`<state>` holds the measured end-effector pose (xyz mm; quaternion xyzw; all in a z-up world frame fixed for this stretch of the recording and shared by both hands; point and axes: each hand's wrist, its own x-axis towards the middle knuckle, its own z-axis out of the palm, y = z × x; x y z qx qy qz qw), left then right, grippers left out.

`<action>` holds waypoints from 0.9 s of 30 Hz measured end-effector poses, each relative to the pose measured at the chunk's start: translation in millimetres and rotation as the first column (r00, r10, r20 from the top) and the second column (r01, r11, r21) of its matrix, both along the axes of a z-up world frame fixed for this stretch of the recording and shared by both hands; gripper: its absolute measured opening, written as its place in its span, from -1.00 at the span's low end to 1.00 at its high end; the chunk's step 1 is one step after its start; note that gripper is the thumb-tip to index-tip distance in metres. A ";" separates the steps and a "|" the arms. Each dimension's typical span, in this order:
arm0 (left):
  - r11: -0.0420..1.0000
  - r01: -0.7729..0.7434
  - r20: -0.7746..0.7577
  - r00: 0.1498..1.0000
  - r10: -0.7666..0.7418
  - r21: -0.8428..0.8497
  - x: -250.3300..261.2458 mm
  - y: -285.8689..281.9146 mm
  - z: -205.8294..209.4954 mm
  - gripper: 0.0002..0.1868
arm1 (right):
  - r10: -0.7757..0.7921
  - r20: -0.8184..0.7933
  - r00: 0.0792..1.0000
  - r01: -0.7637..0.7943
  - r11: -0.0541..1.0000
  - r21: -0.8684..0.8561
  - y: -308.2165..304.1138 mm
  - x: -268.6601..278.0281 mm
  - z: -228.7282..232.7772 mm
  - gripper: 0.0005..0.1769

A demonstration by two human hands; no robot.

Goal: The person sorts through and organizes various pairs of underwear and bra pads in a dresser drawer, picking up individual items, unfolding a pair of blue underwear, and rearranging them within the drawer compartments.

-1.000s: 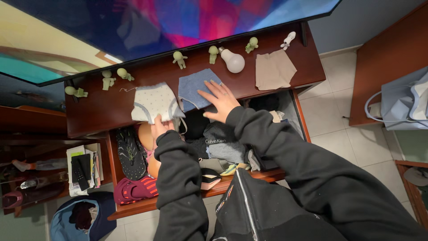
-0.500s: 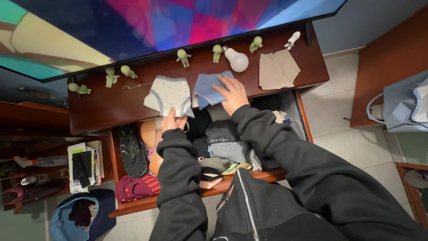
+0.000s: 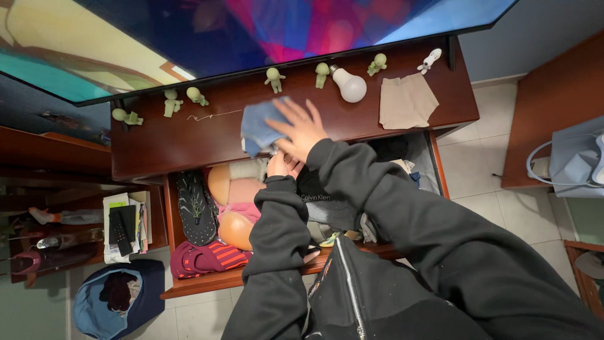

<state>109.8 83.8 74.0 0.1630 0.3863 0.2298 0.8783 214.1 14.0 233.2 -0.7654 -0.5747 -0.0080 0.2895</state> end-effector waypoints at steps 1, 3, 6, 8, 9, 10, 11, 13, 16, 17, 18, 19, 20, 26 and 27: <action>1.000 0.008 -0.016 1.000 -0.008 0.029 0.0 3.1 -0.9 -0.58 | 0.049 0.010 0.999 -0.047 0.993 -0.104 -0.4 -5.2 -2.1 -0.33; 0.999 0.025 -0.039 0.999 -0.024 0.026 -7.0 5.0 3.2 -0.58 | 0.098 0.015 0.995 -0.093 0.974 -0.207 -2.4 -6.9 -5.5 -0.32; 0.998 0.055 -0.087 0.995 -0.054 0.008 -15.9 7.2 16.7 -0.55 | 0.136 -0.026 0.990 -0.138 0.957 -0.254 -4.2 -6.2 -6.3 -0.30; 0.997 0.079 -0.110 0.991 -0.080 -0.011 -19.5 3.4 20.9 -0.51 | 0.126 -0.076 0.989 -0.140 0.963 -0.231 -6.6 -5.0 -4.9 -0.30; 0.994 0.109 -0.065 0.992 -0.110 -0.010 -22.9 4.1 23.1 -0.48 | 0.122 -0.073 0.990 -0.136 0.964 -0.229 -9.1 -3.2 -2.6 -0.30; 0.990 0.139 -0.019 0.990 -0.139 -0.007 -25.2 4.0 25.6 -0.45 | 0.135 -0.112 0.985 -0.151 0.977 -0.149 -15.1 -0.6 0.0 -0.32; 0.990 0.142 -0.019 0.990 -0.142 -0.007 -28.6 1.4 28.2 -0.45 | 0.151 -0.153 0.977 -0.163 0.984 -0.069 -21.8 1.4 2.3 -0.33; 0.982 0.185 -0.112 0.977 -0.181 0.025 -36.7 -8.8 33.0 -0.54 | 0.153 -0.234 0.960 -0.152 0.988 0.019 -36.9 8.0 6.2 -0.43; 0.951 0.266 -0.165 0.957 -0.240 0.158 -47.1 -30.4 33.0 -0.58 | 0.100 -0.464 0.880 -0.080 0.995 0.064 -72.6 19.9 9.9 -0.55; 0.948 0.276 -0.162 0.955 -0.250 0.161 -49.2 -37.6 30.8 -0.58 | 0.042 -0.604 0.796 -0.041 0.999 0.017 -86.2 26.1 10.3 -0.58; 0.928 0.317 -0.148 0.945 -0.292 0.195 -50.9 -45.9 27.1 -0.60 | 0.034 -0.601 0.799 -0.029 0.999 0.018 -99.5 32.6 9.0 -0.58; 0.905 0.357 -0.134 0.933 -0.334 0.231 -49.7 -52.7 22.0 -0.60 | 0.029 -0.643 0.765 -0.022 1.000 0.019 -114.0 39.5 5.9 -0.60; 0.900 0.367 -0.129 0.930 -0.345 0.234 -46.3 -57.0 16.0 -0.60 | 0.025 -0.683 0.730 -0.015 1.000 0.021 -129.9 47.0 1.7 -0.62; 0.823 0.501 -0.094 0.864 -0.495 0.270 -44.1 -96.0 -9.0 -0.66 | -0.389 -0.680 0.622 0.177 0.915 -0.362 -246.9 78.2 -57.6 -0.71; 0.815 0.517 -0.115 0.855 -0.505 0.260 -46.2 -101.5 -8.9 -0.67 | -0.398 -0.680 0.616 0.190 0.913 -0.362 -267.4 80.8 -76.5 -0.71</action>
